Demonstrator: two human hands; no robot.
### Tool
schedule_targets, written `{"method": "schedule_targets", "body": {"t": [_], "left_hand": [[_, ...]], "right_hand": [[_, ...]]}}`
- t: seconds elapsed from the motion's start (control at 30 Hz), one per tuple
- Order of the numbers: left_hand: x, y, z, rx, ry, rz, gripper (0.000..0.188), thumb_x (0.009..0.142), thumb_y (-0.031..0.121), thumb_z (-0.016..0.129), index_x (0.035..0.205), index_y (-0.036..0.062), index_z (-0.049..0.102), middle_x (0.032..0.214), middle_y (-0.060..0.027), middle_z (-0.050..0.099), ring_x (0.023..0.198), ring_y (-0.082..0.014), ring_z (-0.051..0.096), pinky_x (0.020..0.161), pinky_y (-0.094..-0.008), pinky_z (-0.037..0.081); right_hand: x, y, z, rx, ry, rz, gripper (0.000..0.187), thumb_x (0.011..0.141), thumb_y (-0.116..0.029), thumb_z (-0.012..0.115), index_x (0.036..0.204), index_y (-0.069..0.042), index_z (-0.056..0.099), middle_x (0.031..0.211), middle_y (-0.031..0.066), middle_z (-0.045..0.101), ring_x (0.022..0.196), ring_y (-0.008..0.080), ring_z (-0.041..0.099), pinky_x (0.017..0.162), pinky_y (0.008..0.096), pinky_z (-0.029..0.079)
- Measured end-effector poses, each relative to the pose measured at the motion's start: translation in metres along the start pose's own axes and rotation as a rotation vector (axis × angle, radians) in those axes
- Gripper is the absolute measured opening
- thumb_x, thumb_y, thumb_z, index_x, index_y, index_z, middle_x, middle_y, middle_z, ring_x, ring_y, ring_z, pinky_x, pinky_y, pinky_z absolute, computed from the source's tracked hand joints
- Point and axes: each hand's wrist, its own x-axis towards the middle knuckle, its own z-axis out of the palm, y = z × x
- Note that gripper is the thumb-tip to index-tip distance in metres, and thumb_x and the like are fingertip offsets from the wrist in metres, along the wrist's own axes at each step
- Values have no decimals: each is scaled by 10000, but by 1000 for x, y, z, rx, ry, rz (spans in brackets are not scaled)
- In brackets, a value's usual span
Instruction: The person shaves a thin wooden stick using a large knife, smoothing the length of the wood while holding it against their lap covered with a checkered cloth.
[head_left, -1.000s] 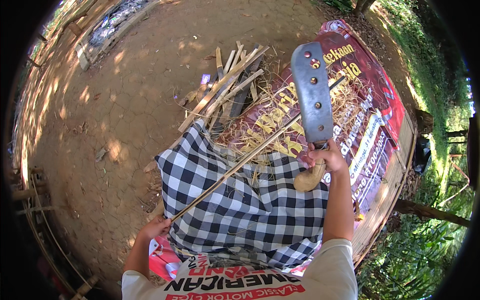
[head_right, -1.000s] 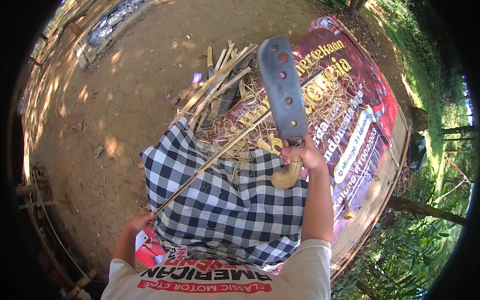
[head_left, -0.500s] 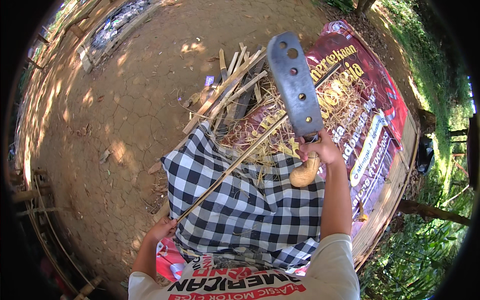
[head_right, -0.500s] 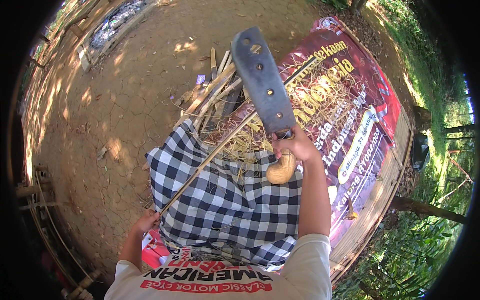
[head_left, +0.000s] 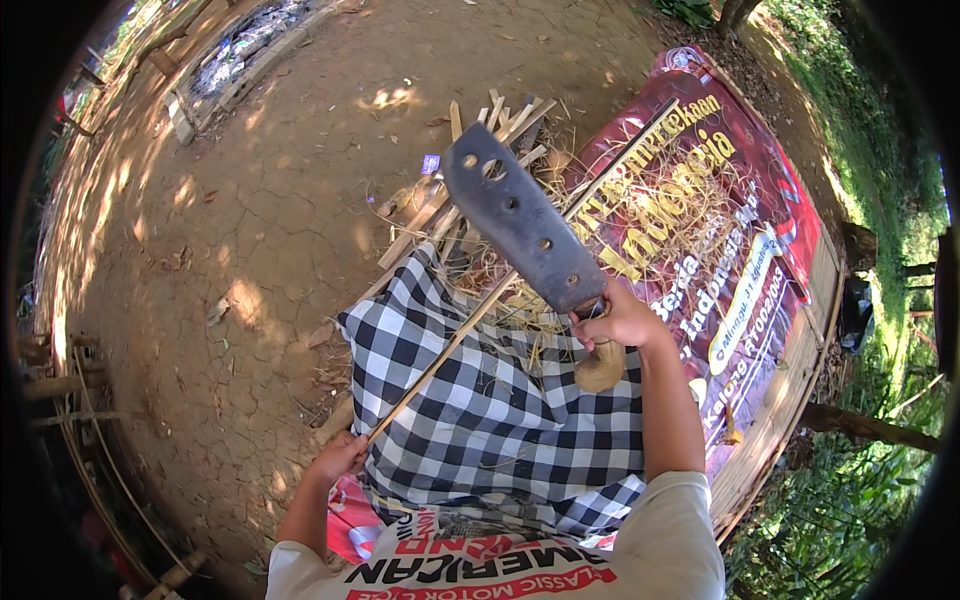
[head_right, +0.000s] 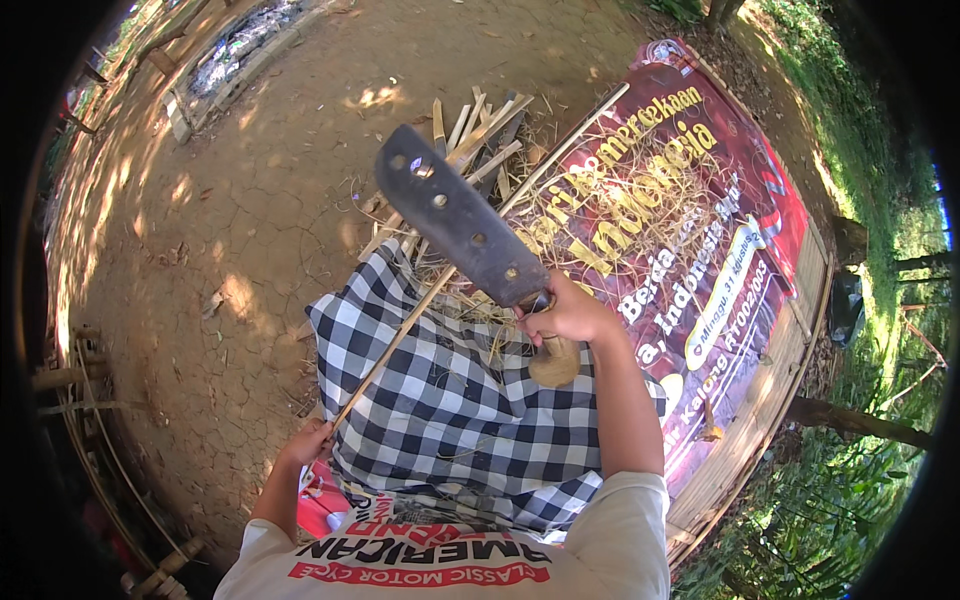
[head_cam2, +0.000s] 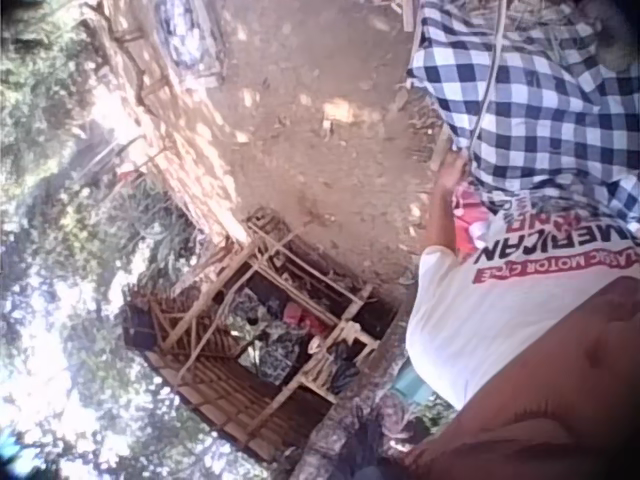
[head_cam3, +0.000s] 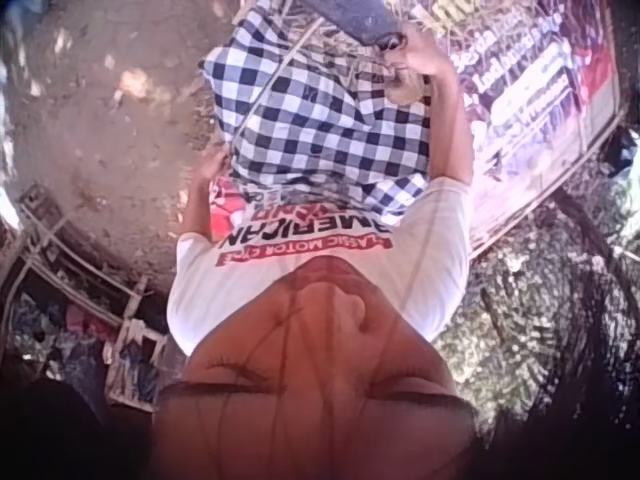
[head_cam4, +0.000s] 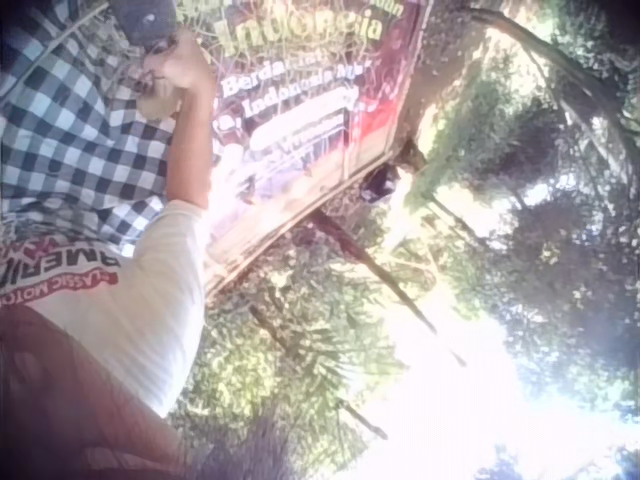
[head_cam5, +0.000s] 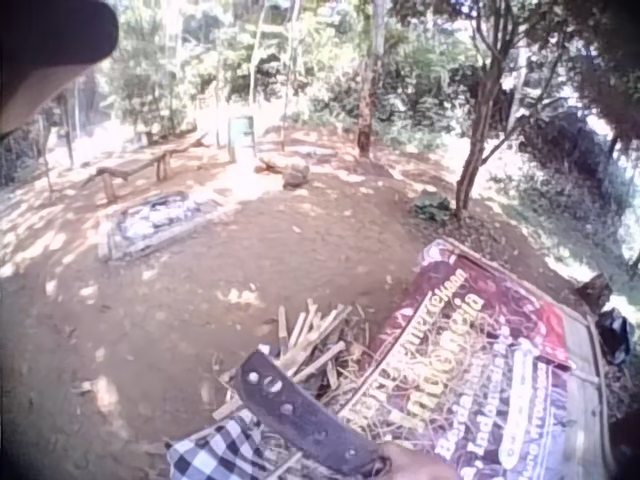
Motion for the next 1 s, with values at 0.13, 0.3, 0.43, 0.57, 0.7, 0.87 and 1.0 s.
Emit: {"method": "schedule_targets", "body": {"t": [0.13, 0.3, 0.43, 0.57, 0.7, 0.87, 1.0], "left_hand": [[1, -3, -5, -33, -58, -10, 489, 949, 453, 554, 610, 123, 429, 510, 34, 340, 430, -94, 287, 422, -269, 224], [0, 8, 3, 23, -15, 54, 515, 949, 446, 561, 571, 124, 425, 503, 39, 352, 431, -87, 296, 429, -259, 234], [-7, -4, 11, -25, 114, 146, 516, 951, 397, 578, 553, 95, 451, 509, 49, 383, 455, -62, 313, 442, -258, 244], [-13, -14, 18, 252, 249, 347, 480, 964, 285, 560, 557, 40, 493, 527, 50, 417, 507, -51, 350, 462, -268, 265], [-21, 5, 25, 540, 318, 415, 386, 950, 202, 562, 642, -22, 503, 529, -12, 417, 527, -91, 389, 474, -303, 328], [-29, 20, 37, 645, 378, 522, 322, 945, 196, 558, 709, -19, 520, 551, -79, 438, 514, -138, 399, 479, -333, 348], [-27, 14, 39, 754, 473, 557, 319, 928, 197, 564, 696, -13, 500, 557, -151, 473, 486, -264, 473, 487, -369, 373]], "right_hand": [[2, 25, 27, 8, -109, 82, 260, 661, 31, 684, 912, 5, 622, 769, 59, 646, 642, 138, 614, 580, 286, 502], [1, 31, 38, -471, -197, -17, 214, 670, -43, 694, 871, 18, 653, 772, 69, 662, 662, 128, 602, 649, 283, 496], [-21, 9, 21, -504, 15, -150, 239, 683, -91, 686, 895, 20, 671, 687, 88, 617, 631, 150, 556, 618, 308, 454], [-55, -28, 17, -616, 300, -120, 301, 681, -117, 690, 943, 25, 649, 683, 92, 587, 637, 159, 532, 615, 321, 443], [-65, -15, 8, -575, 387, -151, 329, 670, -142, 737, 931, 27, 631, 730, 80, 603, 674, 154, 530, 669, 320, 453], [-67, -8, 2, -390, 495, -94, 304, 679, -150, 769, 873, 30, 621, 741, 56, 610, 673, 135, 547, 658, 309, 465], [-70, -4, -10, -191, 593, -56, 254, 711, -71, 764, 857, 37, 587, 737, 59, 607, 582, 111, 566, 550, 283, 461]]}}
